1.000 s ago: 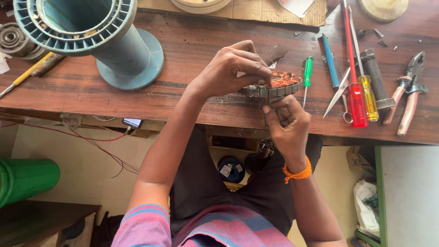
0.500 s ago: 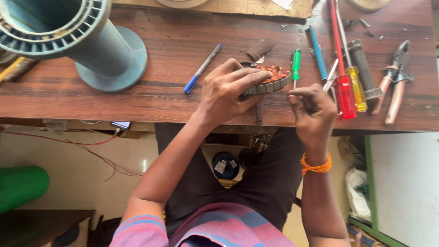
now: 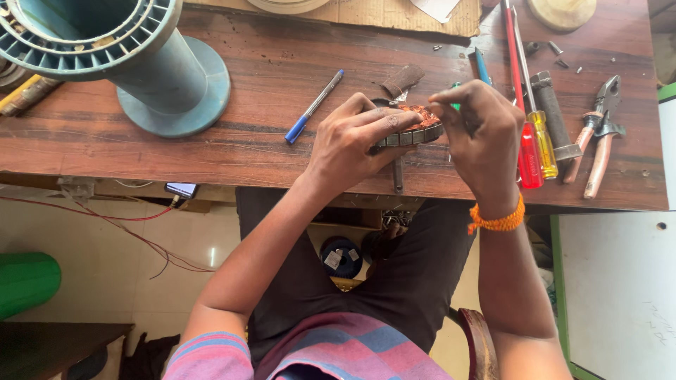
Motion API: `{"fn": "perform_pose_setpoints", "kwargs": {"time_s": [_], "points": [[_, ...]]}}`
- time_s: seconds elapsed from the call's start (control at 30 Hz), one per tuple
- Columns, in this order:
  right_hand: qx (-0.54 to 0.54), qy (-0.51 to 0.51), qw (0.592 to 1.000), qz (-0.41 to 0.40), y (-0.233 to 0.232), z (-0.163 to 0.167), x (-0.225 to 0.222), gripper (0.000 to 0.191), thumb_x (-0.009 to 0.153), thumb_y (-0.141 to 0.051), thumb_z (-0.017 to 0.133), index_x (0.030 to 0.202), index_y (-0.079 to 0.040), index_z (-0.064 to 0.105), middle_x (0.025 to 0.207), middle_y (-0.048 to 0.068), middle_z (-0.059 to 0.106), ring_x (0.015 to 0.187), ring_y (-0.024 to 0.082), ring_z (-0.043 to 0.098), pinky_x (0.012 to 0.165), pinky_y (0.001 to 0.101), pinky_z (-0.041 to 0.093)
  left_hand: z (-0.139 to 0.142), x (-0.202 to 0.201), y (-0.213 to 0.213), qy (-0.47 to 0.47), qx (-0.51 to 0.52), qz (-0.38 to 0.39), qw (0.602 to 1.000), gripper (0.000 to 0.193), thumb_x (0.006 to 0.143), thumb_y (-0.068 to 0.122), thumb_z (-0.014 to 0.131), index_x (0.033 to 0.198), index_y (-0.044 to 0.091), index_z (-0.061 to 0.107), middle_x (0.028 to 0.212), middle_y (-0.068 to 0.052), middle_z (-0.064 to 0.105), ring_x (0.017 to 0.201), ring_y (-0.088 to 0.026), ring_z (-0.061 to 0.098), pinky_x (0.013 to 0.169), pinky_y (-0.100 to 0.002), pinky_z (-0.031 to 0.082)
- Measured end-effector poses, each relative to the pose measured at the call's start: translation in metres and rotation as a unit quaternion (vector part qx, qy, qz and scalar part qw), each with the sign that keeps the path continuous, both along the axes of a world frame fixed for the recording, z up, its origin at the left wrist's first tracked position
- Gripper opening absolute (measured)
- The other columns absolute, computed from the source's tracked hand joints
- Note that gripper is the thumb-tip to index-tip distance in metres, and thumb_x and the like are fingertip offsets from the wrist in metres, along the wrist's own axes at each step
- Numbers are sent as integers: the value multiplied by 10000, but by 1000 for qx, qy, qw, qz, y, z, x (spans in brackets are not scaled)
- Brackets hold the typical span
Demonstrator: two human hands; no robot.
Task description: The person sits at a workbench and hand-threads copper wire into the slots of a circular motor armature core, pressing and routing the wire around the commutator segments one section at a time, turning the armature as they work.
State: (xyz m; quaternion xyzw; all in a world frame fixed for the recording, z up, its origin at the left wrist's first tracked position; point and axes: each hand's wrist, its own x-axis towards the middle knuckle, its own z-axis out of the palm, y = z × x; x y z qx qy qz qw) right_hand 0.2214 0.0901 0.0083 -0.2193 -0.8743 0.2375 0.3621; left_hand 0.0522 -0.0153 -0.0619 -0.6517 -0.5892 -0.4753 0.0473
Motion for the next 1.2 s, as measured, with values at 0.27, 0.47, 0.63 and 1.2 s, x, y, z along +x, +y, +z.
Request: {"fn": "perform_pose_setpoints", "kwargs": {"time_s": [0.27, 0.47, 0.63, 1.2], "points": [[-36, -20, 998, 41, 16, -6, -18, 82, 989, -11, 811, 1056, -5, 765, 845, 60, 743, 692, 60, 665, 595, 232, 478, 19, 1, -4, -118, -88, 30, 989, 453, 903, 513, 771, 1216, 188, 727, 983, -16, 787, 916, -173, 724, 791, -359, 587], [-15, -13, 1000, -6, 24, -11, -16, 135, 960, -73, 872, 998, -14, 757, 771, 51, 703, 632, 65, 607, 557, 246, 423, 39, -16, 35, -268, -197, -62, 941, 373, 836, 320, 728, 1146, 113, 723, 866, -30, 798, 801, -146, 773, 738, -326, 595], [-16, 2, 1000, -22, 19, -13, -11, 166, 984, -91, 882, 983, -30, 728, 807, 33, 672, 686, 65, 574, 612, 248, 421, 36, -26, 44, -311, -218, -173, 909, 192, 880, 167, 682, 1044, 79, 727, 904, -46, 781, 807, -147, 746, 732, -305, 609], [-254, 99, 961, -52, -61, -61, 9, 179, 1007, 0, 728, 921, -18, 571, 607, -40, 496, 585, 3, 373, 529, 215, 269, 62, -65, 38, -10, -106, -332, 937, 139, 898, 42, 729, 1023, 83, 685, 986, -22, 740, 969, -249, 704, 846, -400, 555]]}}
